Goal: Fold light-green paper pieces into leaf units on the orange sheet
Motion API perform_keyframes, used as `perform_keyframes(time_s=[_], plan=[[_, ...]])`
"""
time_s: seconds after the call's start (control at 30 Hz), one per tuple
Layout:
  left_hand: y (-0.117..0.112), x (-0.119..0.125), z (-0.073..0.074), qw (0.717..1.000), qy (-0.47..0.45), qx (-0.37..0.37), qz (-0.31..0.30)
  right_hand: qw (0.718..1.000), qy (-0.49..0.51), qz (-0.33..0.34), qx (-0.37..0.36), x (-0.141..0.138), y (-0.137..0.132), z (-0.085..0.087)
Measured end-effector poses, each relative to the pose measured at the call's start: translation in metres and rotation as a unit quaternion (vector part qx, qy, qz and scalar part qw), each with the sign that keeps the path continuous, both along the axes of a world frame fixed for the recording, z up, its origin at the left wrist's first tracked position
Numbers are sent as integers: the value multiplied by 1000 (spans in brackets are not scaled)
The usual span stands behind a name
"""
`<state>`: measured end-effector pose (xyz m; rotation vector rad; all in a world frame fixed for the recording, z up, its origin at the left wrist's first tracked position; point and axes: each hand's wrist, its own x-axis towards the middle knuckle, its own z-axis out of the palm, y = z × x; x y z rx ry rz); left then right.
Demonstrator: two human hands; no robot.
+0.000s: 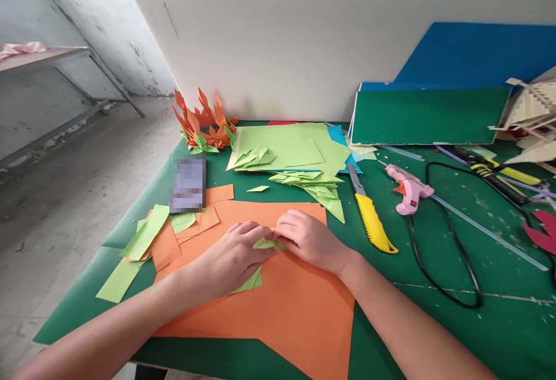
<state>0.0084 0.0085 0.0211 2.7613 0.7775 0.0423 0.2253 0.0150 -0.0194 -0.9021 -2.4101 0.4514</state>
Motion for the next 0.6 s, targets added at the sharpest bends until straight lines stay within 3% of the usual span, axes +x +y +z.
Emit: perform_keyframes(time_s=[0.37,0.6], plan=[[0,0,-1,999,-26,-17,10,999,-36,2,29,-2,-1,3],[4,-2,-6,999,-45,-18,22,999,-31,2,6,0,-2,4]])
